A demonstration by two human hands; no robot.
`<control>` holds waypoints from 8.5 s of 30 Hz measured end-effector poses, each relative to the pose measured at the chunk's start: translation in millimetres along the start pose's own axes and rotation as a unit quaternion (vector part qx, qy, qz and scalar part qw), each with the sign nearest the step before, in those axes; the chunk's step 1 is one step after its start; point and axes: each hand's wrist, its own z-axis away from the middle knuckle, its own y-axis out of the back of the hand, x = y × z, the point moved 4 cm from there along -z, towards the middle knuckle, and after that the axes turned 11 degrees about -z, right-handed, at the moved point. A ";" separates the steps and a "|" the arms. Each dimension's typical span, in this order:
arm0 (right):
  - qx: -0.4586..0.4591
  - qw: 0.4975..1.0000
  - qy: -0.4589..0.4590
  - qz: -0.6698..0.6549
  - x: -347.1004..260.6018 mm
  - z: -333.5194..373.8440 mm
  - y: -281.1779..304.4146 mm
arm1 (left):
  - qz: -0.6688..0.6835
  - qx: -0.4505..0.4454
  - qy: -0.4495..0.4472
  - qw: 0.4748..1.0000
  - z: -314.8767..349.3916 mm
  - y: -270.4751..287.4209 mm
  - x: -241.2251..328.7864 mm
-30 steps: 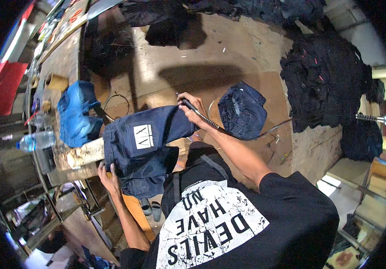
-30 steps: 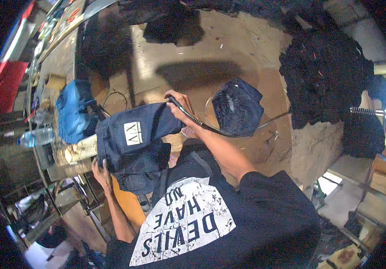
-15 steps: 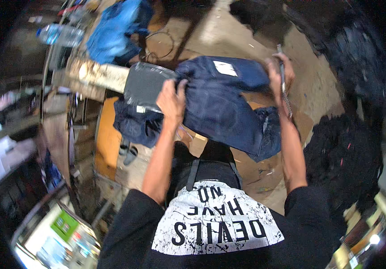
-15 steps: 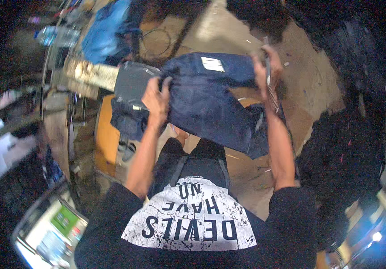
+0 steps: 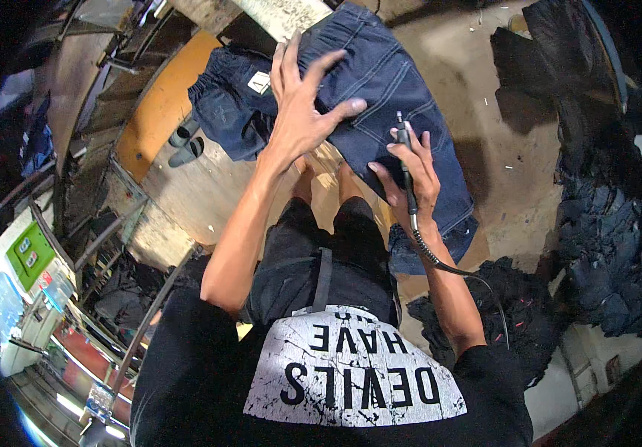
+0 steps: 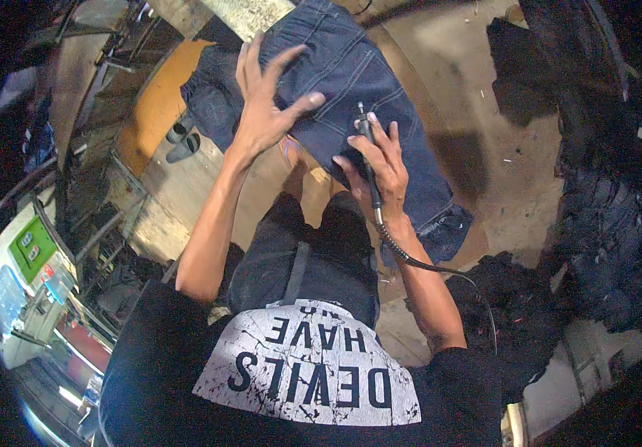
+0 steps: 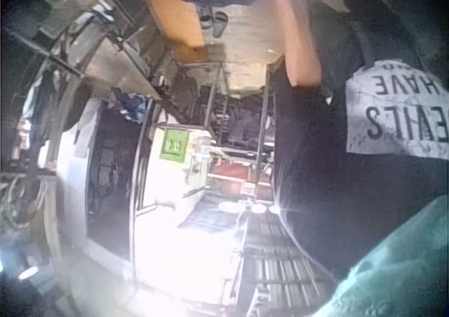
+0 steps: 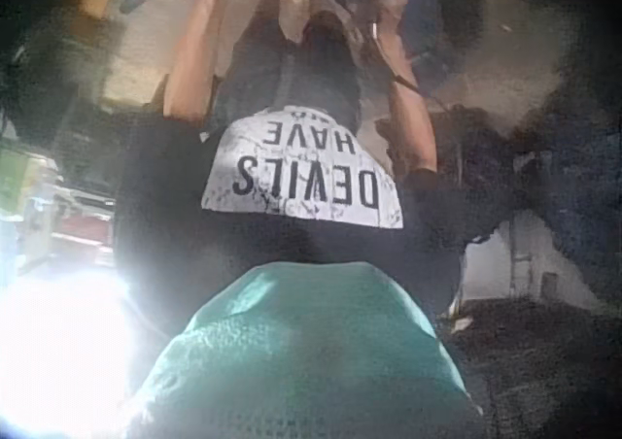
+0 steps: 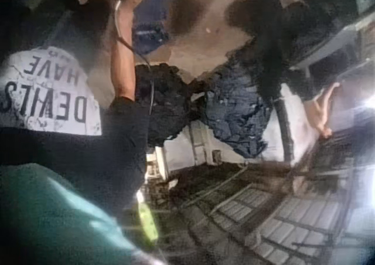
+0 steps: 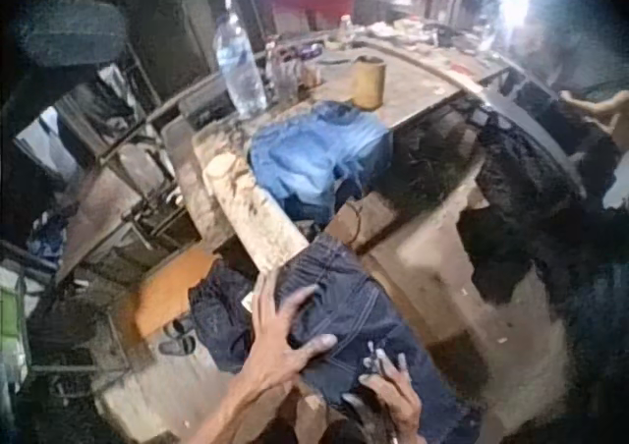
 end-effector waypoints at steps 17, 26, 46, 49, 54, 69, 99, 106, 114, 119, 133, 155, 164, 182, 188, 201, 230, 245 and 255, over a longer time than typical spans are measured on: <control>-0.033 0.998 -0.032 0.031 -14.9 -76.2 1.8 | 0.261 -0.005 0.022 0.965 2.3 -12.6 -47.4; -0.114 0.982 0.112 -0.096 -6.8 -128.0 -63.8 | 0.334 -0.087 -0.035 0.938 -9.1 -9.7 -74.8; -0.169 0.972 0.156 -0.048 -1.8 -136.8 -94.7 | 0.428 -0.158 -0.086 0.886 -17.4 -11.9 -89.7; -0.162 0.974 0.149 -0.048 0.3 -133.5 -92.8 | 0.424 -0.175 -0.058 0.887 -16.9 -14.2 -90.6; -0.150 0.960 0.225 -0.068 17.2 -132.1 -94.3 | 0.433 -0.160 -0.074 0.884 -17.2 -11.2 -86.4; -0.121 0.983 0.135 -0.036 1.9 -134.4 -89.3 | 0.407 -0.195 -0.036 0.892 -16.5 -16.4 -91.0; -0.140 0.979 0.141 -0.032 17.1 -157.2 -71.1 | 0.362 -0.091 0.002 0.928 -10.0 -20.4 -78.8; -0.126 0.981 0.144 -0.041 21.0 -156.4 -71.5 | 0.358 -0.165 0.033 0.918 -13.6 -17.4 -82.0; -0.113 0.984 0.137 -0.026 22.6 -155.7 -69.0 | 0.351 -0.196 0.050 0.914 -21.7 -12.2 -79.2; -0.100 0.986 0.120 -0.052 25.3 -157.5 -64.5 | 0.444 -0.137 0.050 0.884 -15.5 -16.6 -72.2; -0.131 0.985 0.101 -0.047 39.0 -176.2 -48.2 | 0.305 -0.066 0.016 0.950 -15.9 -21.1 -79.0; -0.079 0.989 0.120 -0.030 37.6 -184.1 -53.0 | 0.330 -0.094 0.042 0.938 -19.0 -14.6 -75.4; 0.084 0.994 0.040 0.062 38.0 -162.2 -20.9 | 0.269 -0.066 0.037 0.960 -15.8 -9.6 -77.9; 0.428 0.895 -0.085 0.091 2.7 46.7 76.2 | 0.270 -0.163 0.104 0.943 -108.7 50.6 -39.0; 0.520 0.825 -0.132 0.180 7.3 217.3 186.1 | 0.392 -0.269 0.175 0.862 15.2 11.2 88.8; 0.400 0.844 -0.247 0.258 -32.9 428.0 153.9 | 0.265 -0.325 0.012 0.908 243.2 -99.2 89.9; 0.625 0.692 -0.357 0.048 -74.0 447.4 -3.5 | 0.073 -0.594 -0.136 0.790 252.3 -39.5 -171.4; 0.532 0.648 -0.495 0.229 265.8 511.4 143.7 | -0.051 -0.656 -0.109 0.745 234.3 -167.9 10.6; 0.585 0.679 -0.386 0.219 116.8 455.3 205.5 | 0.137 -0.610 -0.316 0.714 220.4 -197.7 265.3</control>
